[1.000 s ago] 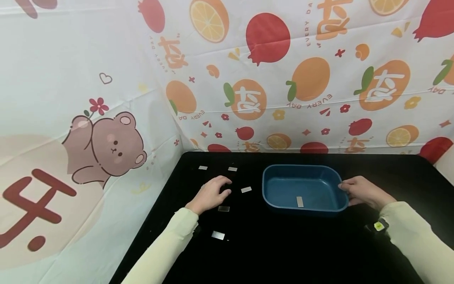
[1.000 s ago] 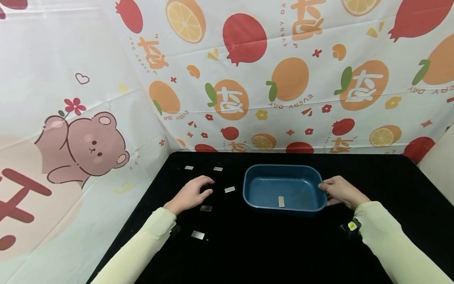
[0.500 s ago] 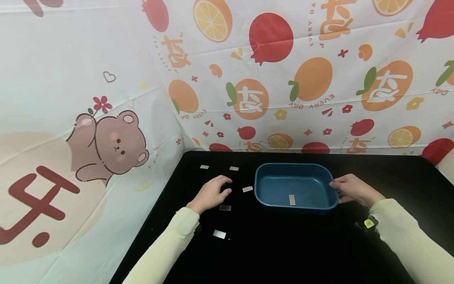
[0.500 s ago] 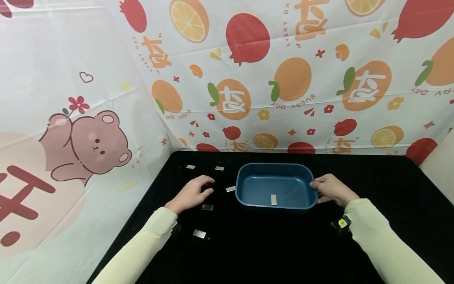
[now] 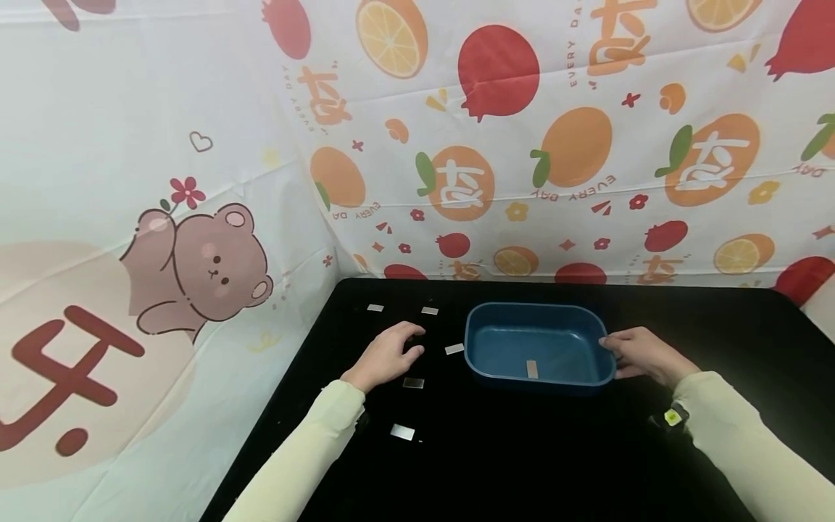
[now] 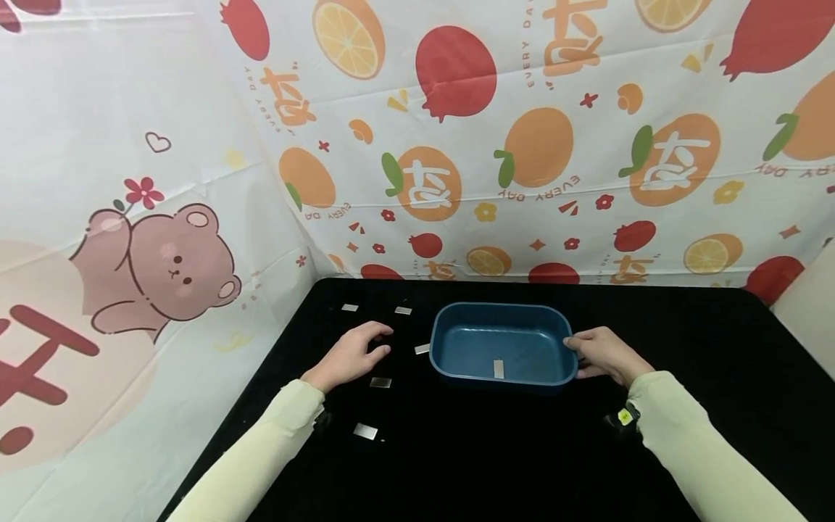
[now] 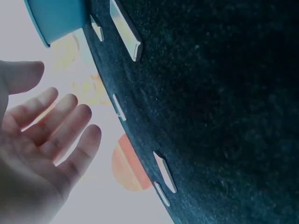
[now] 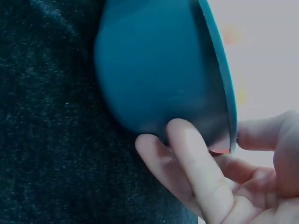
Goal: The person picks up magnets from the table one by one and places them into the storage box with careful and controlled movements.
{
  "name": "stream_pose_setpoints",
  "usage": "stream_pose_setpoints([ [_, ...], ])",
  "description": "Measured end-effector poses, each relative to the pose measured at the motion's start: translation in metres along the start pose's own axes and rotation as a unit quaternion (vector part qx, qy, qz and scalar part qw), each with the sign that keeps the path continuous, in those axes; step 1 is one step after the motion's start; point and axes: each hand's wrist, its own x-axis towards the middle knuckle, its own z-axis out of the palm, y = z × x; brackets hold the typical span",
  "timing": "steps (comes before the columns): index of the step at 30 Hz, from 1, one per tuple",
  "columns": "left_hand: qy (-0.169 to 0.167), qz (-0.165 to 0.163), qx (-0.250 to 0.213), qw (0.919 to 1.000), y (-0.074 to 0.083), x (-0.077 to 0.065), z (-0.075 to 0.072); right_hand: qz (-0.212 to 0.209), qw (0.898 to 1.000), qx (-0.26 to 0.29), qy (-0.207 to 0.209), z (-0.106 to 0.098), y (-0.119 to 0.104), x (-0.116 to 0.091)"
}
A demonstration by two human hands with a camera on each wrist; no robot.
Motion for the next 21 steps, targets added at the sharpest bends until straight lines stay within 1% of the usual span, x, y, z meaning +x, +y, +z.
stream_pose_setpoints([
  [4,0.001,0.004,0.009,1.0,0.001,0.002,0.002,0.004,1.0,0.0,0.004,-0.001,0.002,0.0],
  [10,0.0,0.006,0.009,0.9999,0.0,0.001,0.004,-0.006,0.999,-0.029,0.014,-0.01,0.001,-0.004],
  [14,-0.005,0.001,0.005,1.0,-0.003,-0.004,0.002,0.002,1.0,-0.018,0.014,-0.011,0.0,-0.002],
  [17,-0.003,-0.001,0.009,1.0,-0.006,-0.006,0.0,0.009,1.0,-0.003,0.01,-0.011,0.002,0.0],
  [21,0.005,-0.002,0.018,0.9998,-0.008,-0.007,0.0,0.011,1.0,0.001,0.004,-0.011,0.004,0.001],
])
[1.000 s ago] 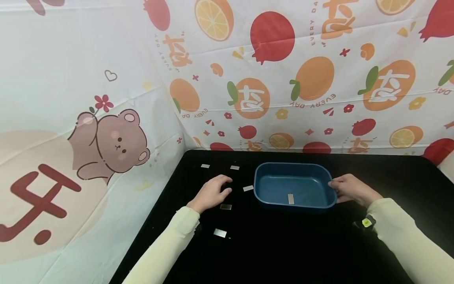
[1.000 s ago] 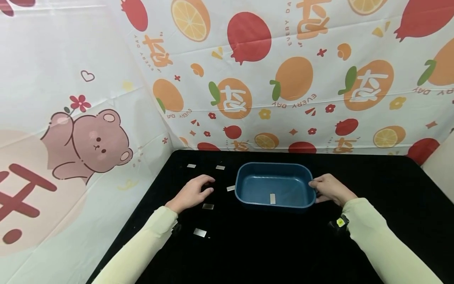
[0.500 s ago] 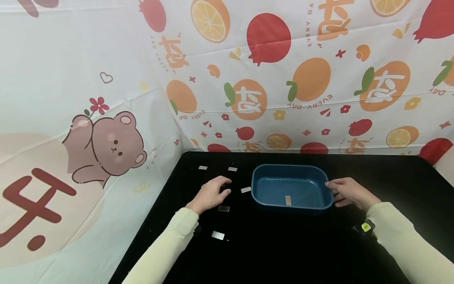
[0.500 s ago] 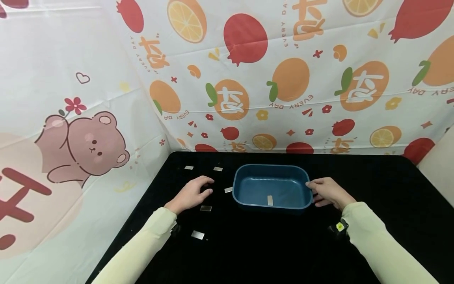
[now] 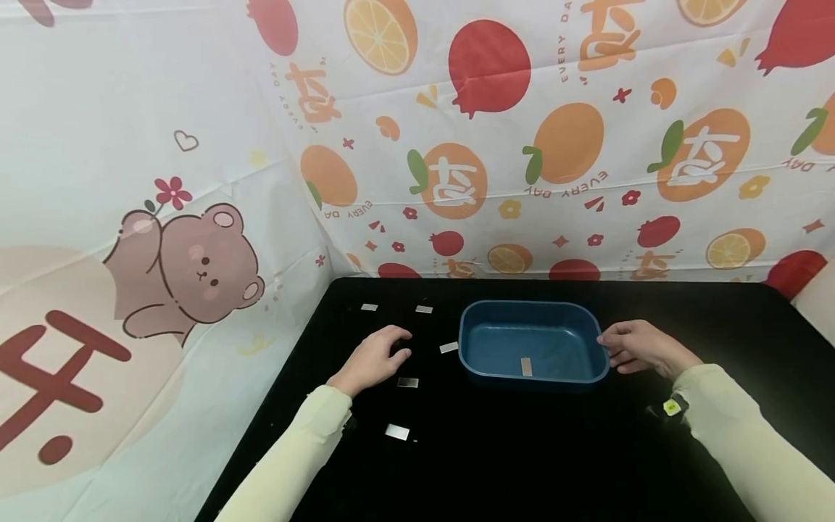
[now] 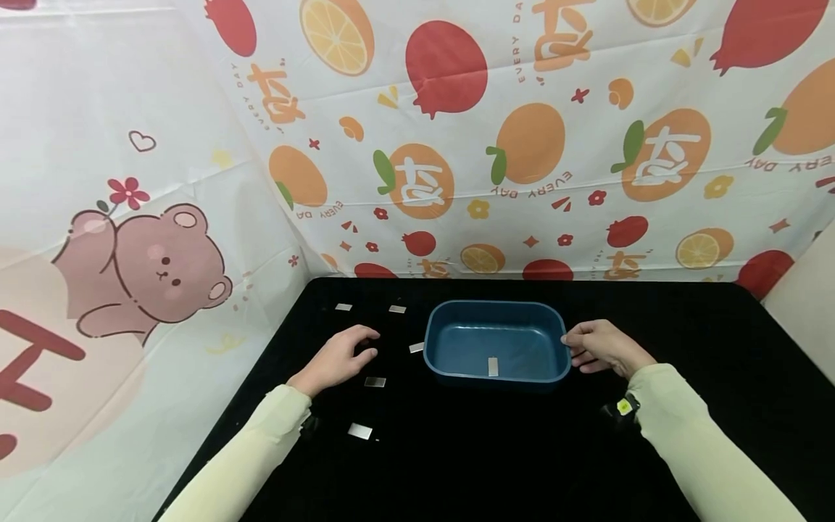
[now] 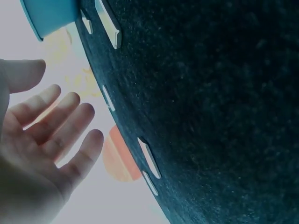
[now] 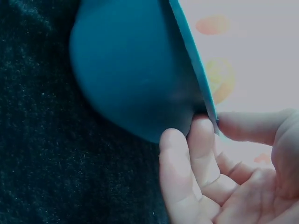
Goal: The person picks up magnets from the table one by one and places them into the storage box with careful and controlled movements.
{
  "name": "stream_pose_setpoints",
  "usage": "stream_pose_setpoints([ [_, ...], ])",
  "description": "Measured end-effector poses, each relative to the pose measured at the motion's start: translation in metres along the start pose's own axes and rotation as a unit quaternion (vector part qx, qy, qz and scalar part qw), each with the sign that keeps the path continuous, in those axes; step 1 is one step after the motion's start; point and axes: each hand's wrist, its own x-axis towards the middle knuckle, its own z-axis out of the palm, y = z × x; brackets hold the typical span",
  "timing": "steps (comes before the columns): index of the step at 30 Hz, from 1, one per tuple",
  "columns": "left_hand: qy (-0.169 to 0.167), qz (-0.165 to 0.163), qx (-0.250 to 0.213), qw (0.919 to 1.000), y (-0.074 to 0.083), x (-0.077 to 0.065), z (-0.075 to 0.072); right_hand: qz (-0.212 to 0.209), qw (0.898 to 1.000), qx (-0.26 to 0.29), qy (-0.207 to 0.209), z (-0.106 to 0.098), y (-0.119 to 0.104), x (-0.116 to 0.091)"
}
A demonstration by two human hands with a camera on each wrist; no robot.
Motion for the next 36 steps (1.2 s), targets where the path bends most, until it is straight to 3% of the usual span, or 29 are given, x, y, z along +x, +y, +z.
stream_pose_setpoints([
  [9,0.015,0.0,0.017,0.9997,-0.001,0.0,0.006,0.002,1.0,0.013,-0.002,0.003,0.0,0.003],
  [16,0.002,0.008,0.014,0.9999,-0.004,0.0,0.008,0.016,0.999,0.039,0.0,0.008,-0.002,0.004],
  [30,0.004,0.017,-0.012,0.9998,0.001,0.008,0.005,0.021,0.999,0.028,0.011,0.008,-0.003,0.004],
  [36,0.004,0.018,-0.001,0.9998,0.002,0.013,0.006,0.022,0.999,0.024,0.009,0.008,-0.002,0.003],
])
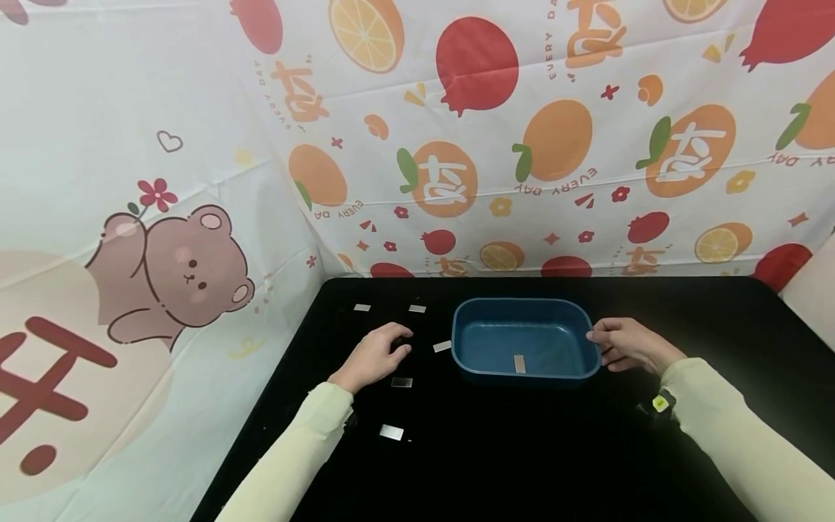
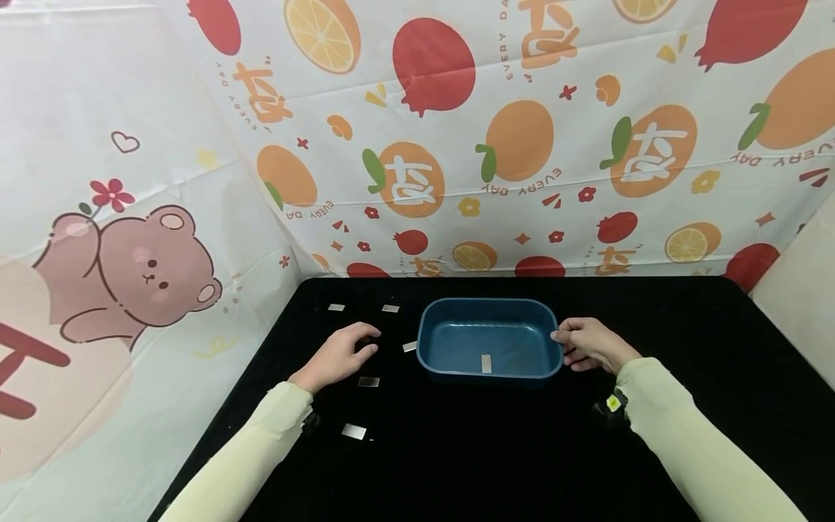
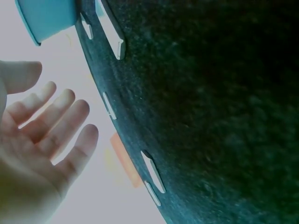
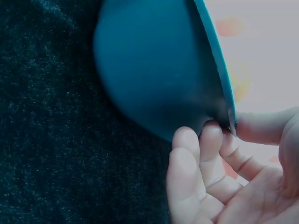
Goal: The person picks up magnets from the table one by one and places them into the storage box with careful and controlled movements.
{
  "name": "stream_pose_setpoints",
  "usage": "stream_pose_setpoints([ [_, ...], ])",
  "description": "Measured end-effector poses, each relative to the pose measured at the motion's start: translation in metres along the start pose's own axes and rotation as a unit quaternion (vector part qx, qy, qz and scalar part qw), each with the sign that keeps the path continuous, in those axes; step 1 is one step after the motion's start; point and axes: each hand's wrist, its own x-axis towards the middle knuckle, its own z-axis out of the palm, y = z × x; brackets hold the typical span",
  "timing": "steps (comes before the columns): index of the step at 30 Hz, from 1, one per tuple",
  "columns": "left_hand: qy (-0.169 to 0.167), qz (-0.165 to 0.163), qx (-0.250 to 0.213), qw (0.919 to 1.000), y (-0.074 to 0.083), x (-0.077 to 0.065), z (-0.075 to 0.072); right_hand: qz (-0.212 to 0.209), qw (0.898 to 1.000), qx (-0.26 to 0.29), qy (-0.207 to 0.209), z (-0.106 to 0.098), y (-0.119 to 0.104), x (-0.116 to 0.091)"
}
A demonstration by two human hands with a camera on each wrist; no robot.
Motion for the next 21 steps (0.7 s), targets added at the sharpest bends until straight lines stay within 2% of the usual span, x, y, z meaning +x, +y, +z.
stream_pose_setpoints([
  [8,-0.011,-0.003,-0.017,0.9998,0.004,0.004,-0.001,-0.002,1.0,0.004,0.0,0.002,0.001,-0.001],
  [12,-0.017,0.002,-0.01,0.9998,0.005,0.005,-0.002,-0.004,1.0,0.0,0.001,0.001,0.001,-0.002],
  [21,0.005,0.0,0.022,0.9997,0.007,0.014,0.003,-0.004,1.0,0.0,0.0,0.0,0.001,-0.002],
])
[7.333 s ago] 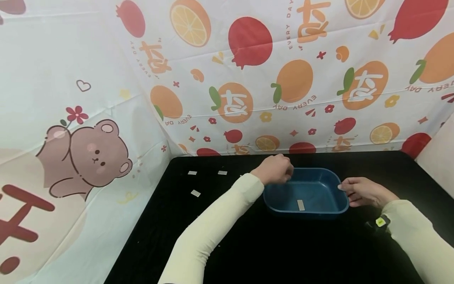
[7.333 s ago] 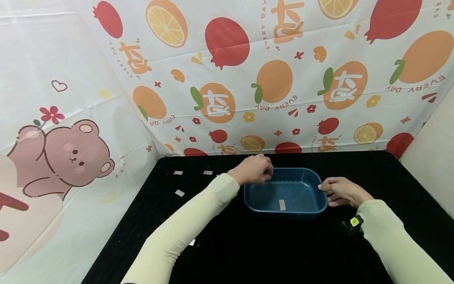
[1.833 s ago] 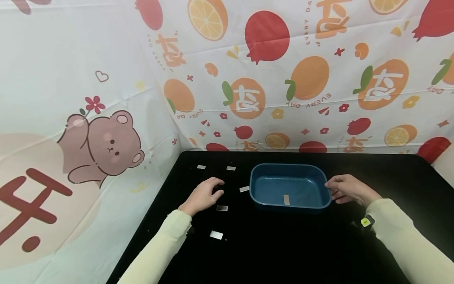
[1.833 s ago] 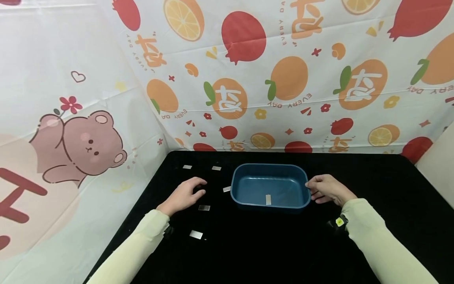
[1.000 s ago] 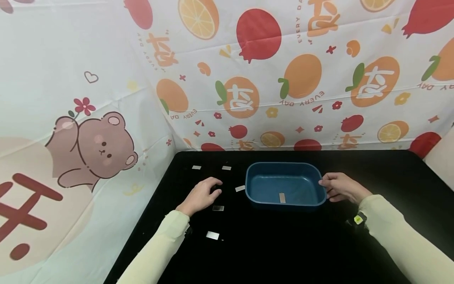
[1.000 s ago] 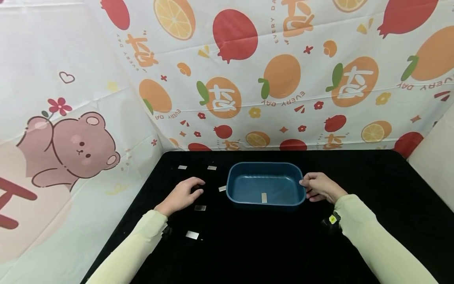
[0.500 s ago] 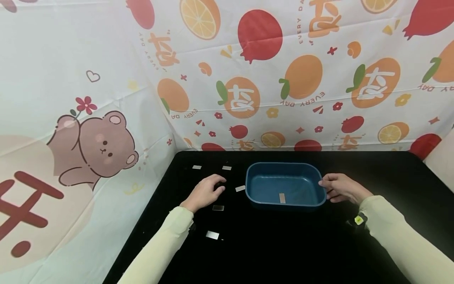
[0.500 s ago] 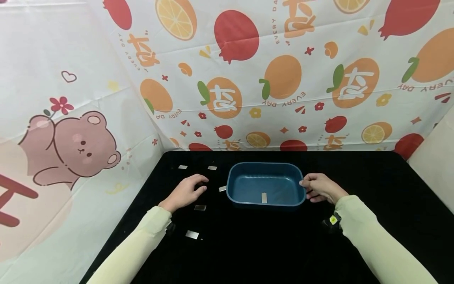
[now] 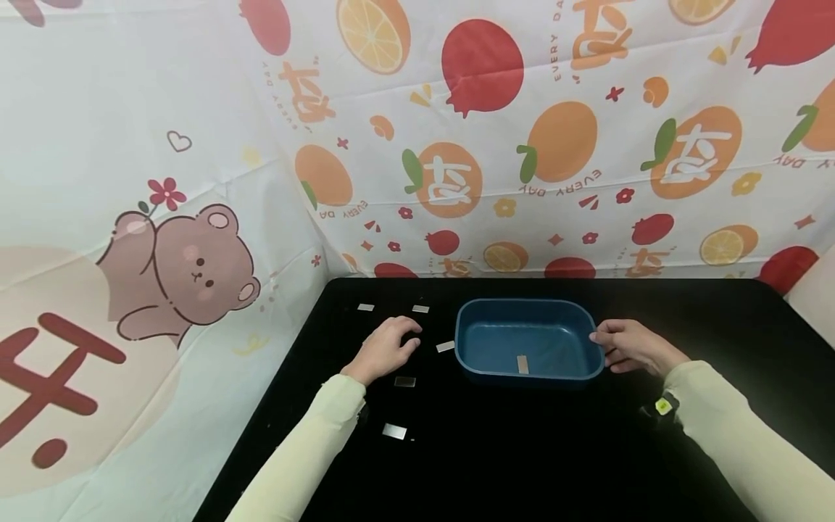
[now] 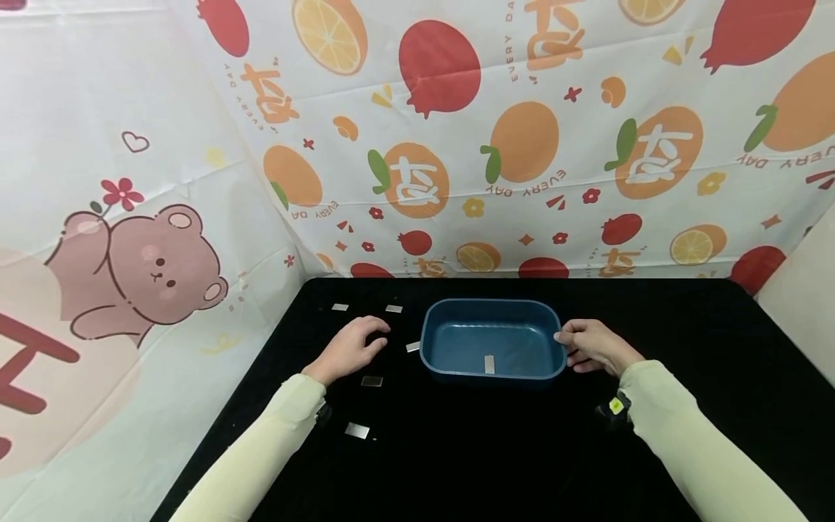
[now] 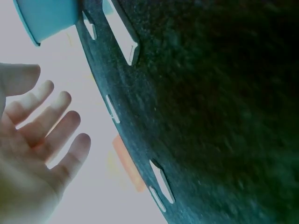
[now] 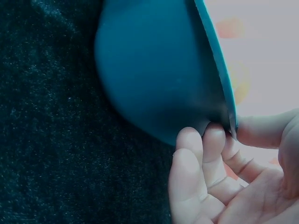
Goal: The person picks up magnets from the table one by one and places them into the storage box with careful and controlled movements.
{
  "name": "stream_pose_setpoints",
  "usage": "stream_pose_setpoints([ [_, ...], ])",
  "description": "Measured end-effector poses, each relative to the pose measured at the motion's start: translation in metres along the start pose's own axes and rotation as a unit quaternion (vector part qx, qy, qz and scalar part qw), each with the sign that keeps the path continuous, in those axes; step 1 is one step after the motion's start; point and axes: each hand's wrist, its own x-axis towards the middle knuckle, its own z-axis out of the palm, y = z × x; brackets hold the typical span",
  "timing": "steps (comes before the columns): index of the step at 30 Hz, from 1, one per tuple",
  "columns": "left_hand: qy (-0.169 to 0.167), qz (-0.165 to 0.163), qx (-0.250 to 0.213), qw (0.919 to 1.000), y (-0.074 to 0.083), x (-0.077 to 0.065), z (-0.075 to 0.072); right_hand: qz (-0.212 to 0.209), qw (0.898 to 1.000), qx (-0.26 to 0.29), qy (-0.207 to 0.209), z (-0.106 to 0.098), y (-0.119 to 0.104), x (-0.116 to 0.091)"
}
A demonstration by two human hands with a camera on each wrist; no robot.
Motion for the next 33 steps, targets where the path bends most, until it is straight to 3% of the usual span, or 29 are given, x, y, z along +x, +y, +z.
stream_pose_setpoints([
  [10,-0.022,0.017,0.035,0.999,0.014,0.025,0.016,0.005,1.0,0.0,-0.012,-0.006,0.003,-0.001],
  [15,-0.053,0.003,0.061,0.9968,0.021,0.035,0.018,0.001,1.0,-0.003,-0.018,-0.007,0.0,0.0],
  [21,-0.103,-0.021,0.096,0.9899,0.023,0.041,0.024,-0.004,1.0,-0.009,-0.02,-0.001,-0.003,0.002],
  [33,-0.12,-0.026,0.118,0.9854,0.029,0.047,0.024,0.003,1.0,-0.018,-0.013,-0.001,-0.004,0.001],
])
